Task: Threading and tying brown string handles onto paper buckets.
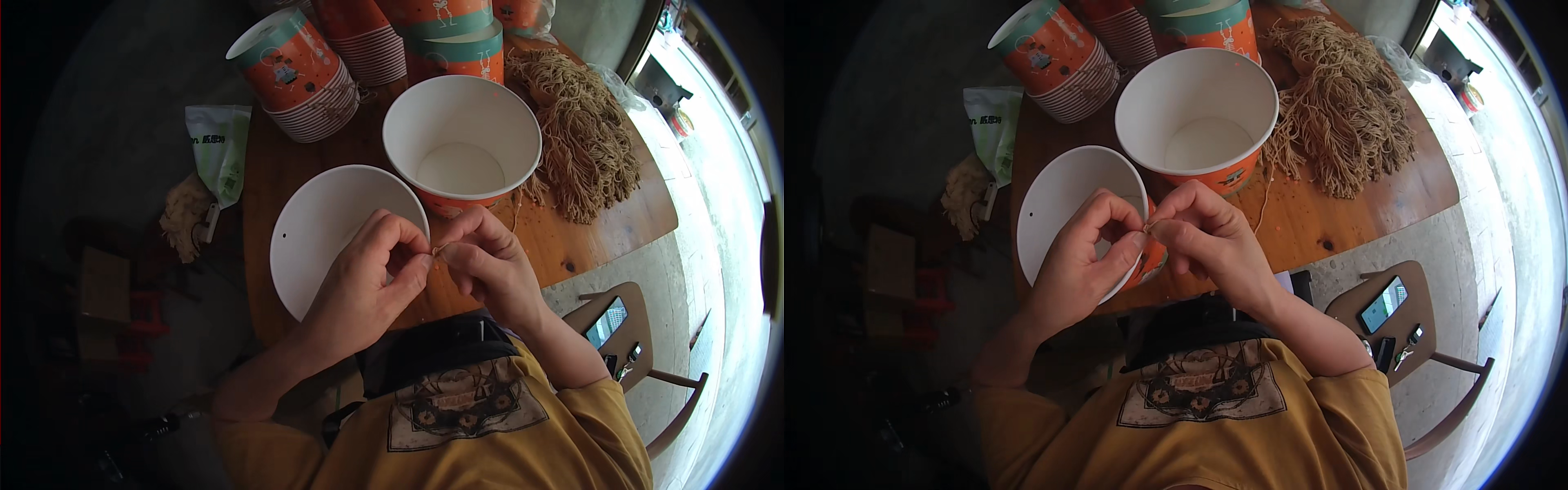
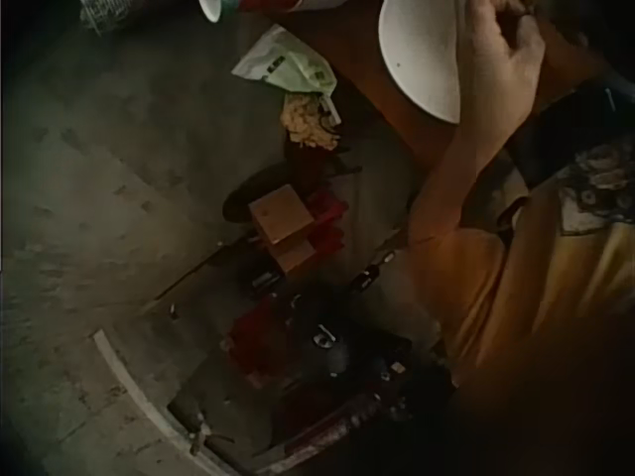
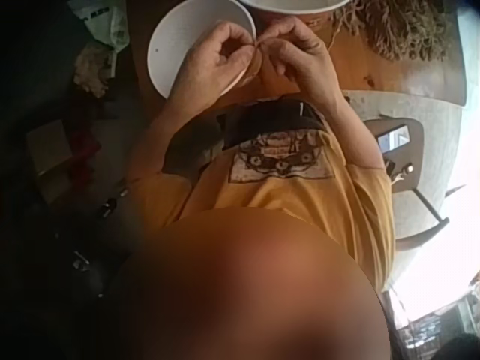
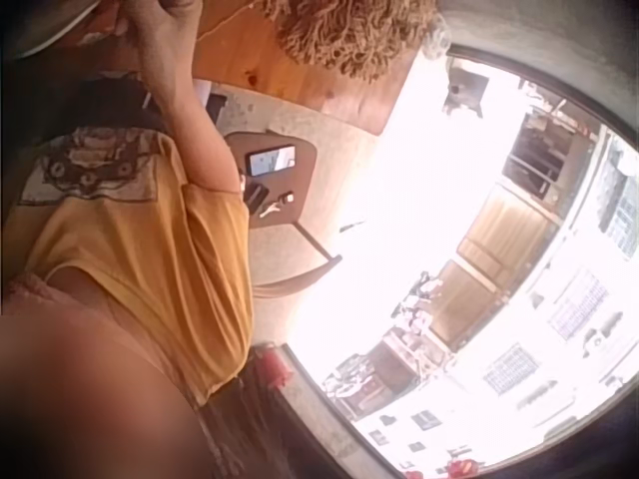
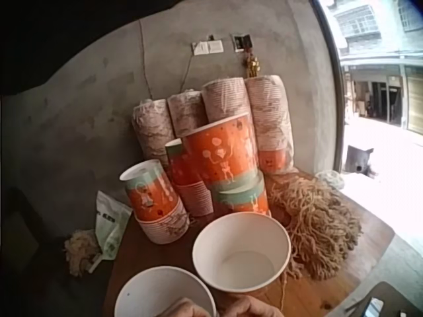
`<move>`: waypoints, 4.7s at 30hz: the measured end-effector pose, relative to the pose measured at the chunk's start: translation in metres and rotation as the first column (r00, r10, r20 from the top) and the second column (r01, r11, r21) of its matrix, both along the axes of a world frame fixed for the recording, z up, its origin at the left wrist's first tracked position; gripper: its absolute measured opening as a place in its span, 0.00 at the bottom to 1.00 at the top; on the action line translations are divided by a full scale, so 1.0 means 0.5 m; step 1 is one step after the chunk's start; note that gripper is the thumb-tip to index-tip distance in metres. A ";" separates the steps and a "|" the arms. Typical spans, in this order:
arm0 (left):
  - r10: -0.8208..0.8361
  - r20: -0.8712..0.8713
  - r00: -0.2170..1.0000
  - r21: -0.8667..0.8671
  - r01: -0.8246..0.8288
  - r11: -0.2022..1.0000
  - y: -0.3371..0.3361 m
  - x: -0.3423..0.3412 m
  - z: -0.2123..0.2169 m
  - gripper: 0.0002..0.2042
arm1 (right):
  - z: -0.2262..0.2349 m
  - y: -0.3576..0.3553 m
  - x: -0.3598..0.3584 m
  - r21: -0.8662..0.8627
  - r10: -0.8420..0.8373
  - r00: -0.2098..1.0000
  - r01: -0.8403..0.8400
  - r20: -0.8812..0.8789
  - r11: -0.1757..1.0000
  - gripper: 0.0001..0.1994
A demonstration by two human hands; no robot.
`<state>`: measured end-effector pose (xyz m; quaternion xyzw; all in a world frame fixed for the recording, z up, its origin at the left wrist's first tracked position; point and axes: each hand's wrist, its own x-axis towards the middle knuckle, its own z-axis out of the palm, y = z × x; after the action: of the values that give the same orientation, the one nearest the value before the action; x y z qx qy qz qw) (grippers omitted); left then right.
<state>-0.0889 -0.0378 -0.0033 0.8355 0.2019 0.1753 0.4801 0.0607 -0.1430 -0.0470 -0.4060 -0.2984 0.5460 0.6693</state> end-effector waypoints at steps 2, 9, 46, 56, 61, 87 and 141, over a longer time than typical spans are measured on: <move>-0.001 -0.003 1.000 -0.009 0.001 1.000 0.001 -0.001 -0.002 0.05 | -0.014 0.000 -0.001 0.019 -0.012 0.998 0.013 -0.063 1.000 0.02; -0.005 0.002 1.000 -0.032 0.006 0.999 -0.001 -0.002 -0.001 0.04 | -0.028 -0.002 0.002 0.049 -0.022 0.978 0.033 -0.206 0.998 0.02; 0.058 0.041 0.997 0.763 -0.069 0.643 -0.071 -0.013 0.003 0.19 | 0.042 -0.085 -0.025 0.423 -0.236 0.871 0.037 0.430 0.906 0.07; -0.060 0.014 0.998 0.861 0.018 0.509 -0.067 -0.052 0.006 0.15 | 0.051 -0.081 -0.029 0.358 -0.127 0.835 -0.088 0.536 0.930 0.07; -0.024 -0.050 0.998 0.885 0.055 0.462 -0.056 -0.078 0.016 0.13 | 0.062 -0.080 -0.025 0.310 0.030 0.845 -0.229 0.534 0.923 0.06; 0.251 0.051 0.967 0.763 -0.200 0.615 0.222 -0.289 -0.044 0.10 | 0.029 -0.090 0.114 0.525 -0.312 0.902 0.118 0.298 0.843 0.17; 0.100 0.021 0.995 0.003 -0.100 0.995 -0.062 -0.084 0.023 0.14 | 0.038 0.009 -0.044 0.182 -0.018 0.518 -0.267 0.855 0.946 0.30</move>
<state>-0.1310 -0.0686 0.0080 0.8234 0.2380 0.2084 0.4710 0.0388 -0.1386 -0.0279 -0.4938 -0.6908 0.2765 0.4500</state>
